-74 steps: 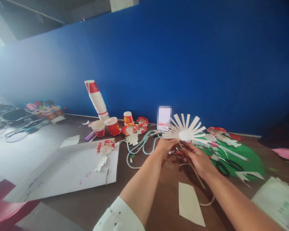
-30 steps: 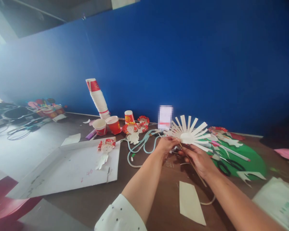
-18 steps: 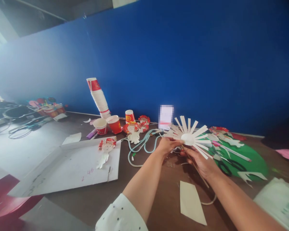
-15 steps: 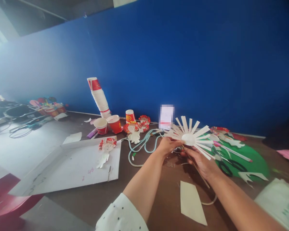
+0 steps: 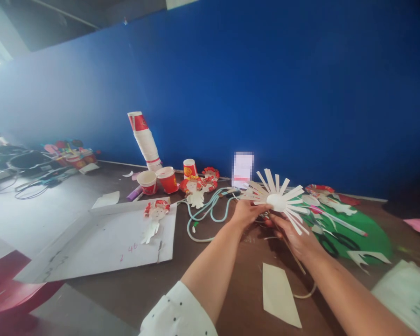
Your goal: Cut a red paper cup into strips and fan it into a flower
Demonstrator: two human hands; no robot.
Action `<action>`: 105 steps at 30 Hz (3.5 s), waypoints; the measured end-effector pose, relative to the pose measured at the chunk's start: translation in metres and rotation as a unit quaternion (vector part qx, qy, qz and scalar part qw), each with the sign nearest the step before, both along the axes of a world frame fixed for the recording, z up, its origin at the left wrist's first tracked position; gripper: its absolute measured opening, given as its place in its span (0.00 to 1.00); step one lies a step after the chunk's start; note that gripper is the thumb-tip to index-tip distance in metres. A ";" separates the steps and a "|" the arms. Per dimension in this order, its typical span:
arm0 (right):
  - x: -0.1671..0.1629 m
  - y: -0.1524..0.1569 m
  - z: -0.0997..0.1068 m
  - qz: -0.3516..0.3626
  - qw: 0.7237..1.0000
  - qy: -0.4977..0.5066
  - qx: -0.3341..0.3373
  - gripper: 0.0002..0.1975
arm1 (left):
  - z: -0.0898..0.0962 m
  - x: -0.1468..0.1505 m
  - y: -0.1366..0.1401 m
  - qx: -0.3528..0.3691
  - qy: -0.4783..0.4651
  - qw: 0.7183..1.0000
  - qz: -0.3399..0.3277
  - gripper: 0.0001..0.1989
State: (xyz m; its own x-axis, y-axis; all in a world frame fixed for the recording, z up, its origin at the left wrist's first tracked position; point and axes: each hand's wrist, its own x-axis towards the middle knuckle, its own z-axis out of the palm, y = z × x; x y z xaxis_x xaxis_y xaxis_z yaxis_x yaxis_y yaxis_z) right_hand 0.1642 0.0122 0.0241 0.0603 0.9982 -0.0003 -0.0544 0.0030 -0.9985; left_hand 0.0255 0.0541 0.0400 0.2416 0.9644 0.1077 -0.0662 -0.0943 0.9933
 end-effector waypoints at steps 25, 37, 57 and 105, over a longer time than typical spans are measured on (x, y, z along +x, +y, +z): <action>0.019 0.009 0.002 -0.057 0.997 -0.055 -0.022 0.12 | -0.003 -0.005 0.010 -0.254 -0.169 0.952 0.001 0.02; 0.021 0.010 -0.003 -0.046 0.995 0.009 -0.088 0.12 | -0.012 0.001 0.015 -0.247 -0.182 0.951 0.030 0.01; 0.018 -0.004 0.023 0.032 0.983 0.022 -0.179 0.09 | -0.012 0.005 0.016 -0.259 -0.227 0.935 0.079 0.01; 0.011 0.002 0.002 0.005 0.984 0.082 -0.158 0.24 | -0.013 0.001 0.006 -0.281 -0.169 0.944 -0.036 0.02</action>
